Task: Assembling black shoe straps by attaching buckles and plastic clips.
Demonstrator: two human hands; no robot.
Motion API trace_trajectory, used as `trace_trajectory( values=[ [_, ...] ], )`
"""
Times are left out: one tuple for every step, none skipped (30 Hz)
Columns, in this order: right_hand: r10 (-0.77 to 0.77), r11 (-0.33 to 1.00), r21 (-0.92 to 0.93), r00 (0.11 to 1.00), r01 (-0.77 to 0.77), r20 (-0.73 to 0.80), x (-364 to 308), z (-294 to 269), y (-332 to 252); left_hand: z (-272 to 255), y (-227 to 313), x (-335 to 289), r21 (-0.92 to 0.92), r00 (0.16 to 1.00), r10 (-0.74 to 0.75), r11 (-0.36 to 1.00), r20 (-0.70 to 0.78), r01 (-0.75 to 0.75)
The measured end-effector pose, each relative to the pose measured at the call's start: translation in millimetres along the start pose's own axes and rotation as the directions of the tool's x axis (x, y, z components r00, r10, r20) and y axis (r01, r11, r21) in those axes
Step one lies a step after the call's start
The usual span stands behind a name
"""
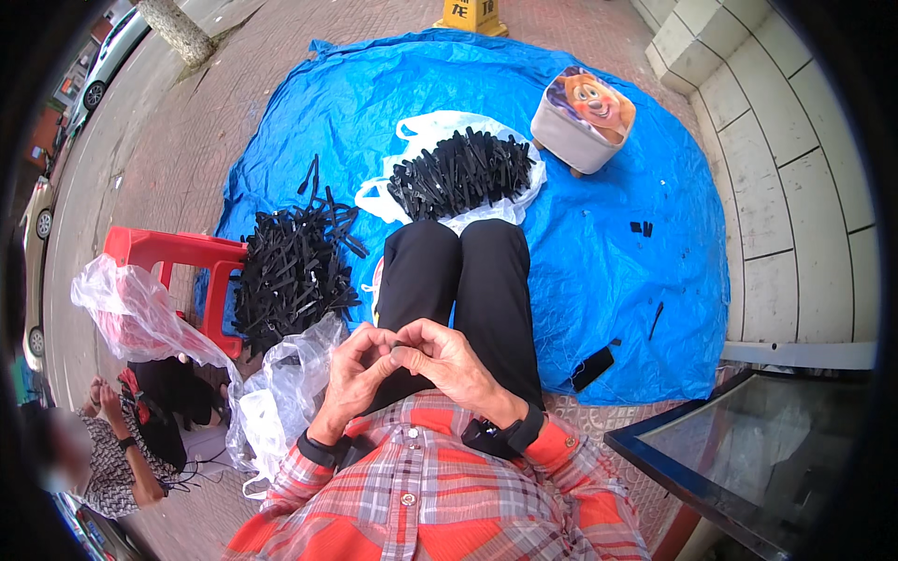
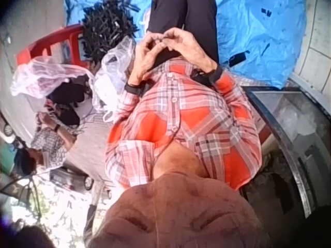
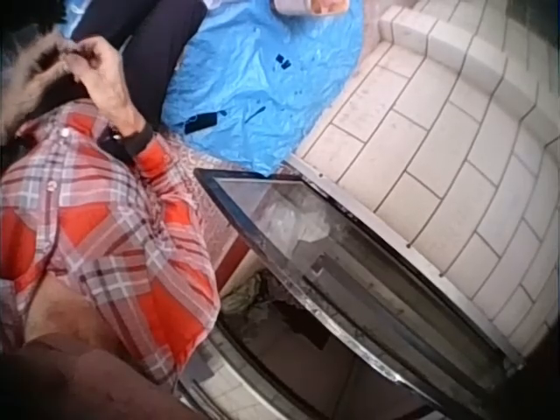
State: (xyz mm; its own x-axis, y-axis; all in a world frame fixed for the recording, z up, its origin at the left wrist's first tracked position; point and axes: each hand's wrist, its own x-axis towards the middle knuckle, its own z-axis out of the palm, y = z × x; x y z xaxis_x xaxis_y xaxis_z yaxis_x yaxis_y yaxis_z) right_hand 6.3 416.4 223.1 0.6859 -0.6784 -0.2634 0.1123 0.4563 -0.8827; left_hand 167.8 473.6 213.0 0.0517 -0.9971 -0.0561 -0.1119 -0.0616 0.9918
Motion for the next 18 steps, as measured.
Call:
trace_trajectory(
  values=[
    [0.034,0.997,0.076,0.999,-0.034,0.007,0.1,-2.5,0.9,-0.2,0.3,0.0,-0.001,1.000,0.000,1.000,0.001,0.000],
    [0.069,0.986,0.152,0.998,-0.070,0.013,-1.1,-5.0,1.5,-0.3,0.5,-0.6,0.007,1.000,0.014,1.000,0.006,-0.014],
    [0.103,0.968,0.227,0.995,-0.105,0.021,-2.3,-7.9,2.1,0.1,1.1,-1.2,0.015,1.000,0.028,0.999,0.011,-0.028],
    [0.105,0.968,0.228,0.994,-0.106,0.015,-3.0,-11.4,2.9,0.8,3.6,-2.1,0.011,1.000,0.026,1.000,0.016,-0.026],
    [0.135,0.947,0.286,0.989,-0.146,0.061,-3.0,-15.3,3.3,1.4,7.2,-3.4,0.019,0.999,0.013,1.000,0.034,-0.013],
    [0.161,0.921,0.341,0.981,-0.189,0.108,-3.5,-18.2,3.1,2.2,8.8,-4.3,0.027,0.999,-0.001,1.000,0.053,0.000],
    [0.163,0.921,0.341,0.981,-0.190,0.104,-4.7,-19.9,1.7,3.4,7.4,-3.9,0.023,0.998,-0.003,1.000,0.055,0.001],
    [0.190,0.905,0.363,0.974,-0.223,0.124,-5.6,-21.4,-0.4,4.7,4.8,-2.4,0.043,0.994,0.096,0.994,0.048,-0.098],
    [0.215,0.888,0.383,0.966,-0.256,0.145,-6.9,-22.0,-2.4,5.9,3.2,-1.5,0.063,0.980,0.194,0.979,0.043,-0.196],
    [0.218,0.888,0.382,0.966,-0.257,0.143,-8.9,-20.8,-4.7,6.2,2.8,-1.4,0.059,0.980,0.194,0.979,0.043,-0.196],
    [0.226,0.916,0.317,0.970,-0.245,0.094,-10.9,-18.3,-7.2,5.3,2.7,-1.4,0.057,0.985,0.167,0.984,0.052,-0.170],
    [0.231,0.939,0.250,0.972,-0.235,0.045,-12.1,-17.1,-8.3,4.9,2.6,-1.2,0.055,0.988,0.140,0.988,0.062,-0.144],
    [0.232,0.939,0.250,0.972,-0.235,0.044,-12.1,-18.6,-6.8,5.1,1.9,-0.6,0.055,0.988,0.140,0.988,0.062,-0.143],
    [0.209,0.934,0.284,0.976,-0.217,0.057,-11.8,-21.1,-3.9,5.5,0.4,0.0,0.052,0.986,0.154,0.986,0.061,-0.157],
    [0.187,0.927,0.318,0.980,-0.199,0.069,-11.7,-22.2,-2.6,5.9,-0.5,0.3,0.050,0.984,0.168,0.984,0.059,-0.171],
    [0.187,0.927,0.317,0.980,-0.200,0.069,-11.8,-20.8,-2.0,6.4,0.2,0.2,0.050,0.984,0.167,0.984,0.059,-0.170],
    [0.199,0.907,0.374,0.980,-0.195,0.028,-11.2,-17.4,-2.4,7.2,1.8,0.5,0.065,0.982,0.178,0.981,0.056,-0.181],
    [0.213,0.883,0.430,0.977,-0.187,-0.012,-11.0,-15.2,-2.4,8.0,2.7,1.0,0.080,0.981,0.189,0.978,0.053,-0.192]
  ],
)
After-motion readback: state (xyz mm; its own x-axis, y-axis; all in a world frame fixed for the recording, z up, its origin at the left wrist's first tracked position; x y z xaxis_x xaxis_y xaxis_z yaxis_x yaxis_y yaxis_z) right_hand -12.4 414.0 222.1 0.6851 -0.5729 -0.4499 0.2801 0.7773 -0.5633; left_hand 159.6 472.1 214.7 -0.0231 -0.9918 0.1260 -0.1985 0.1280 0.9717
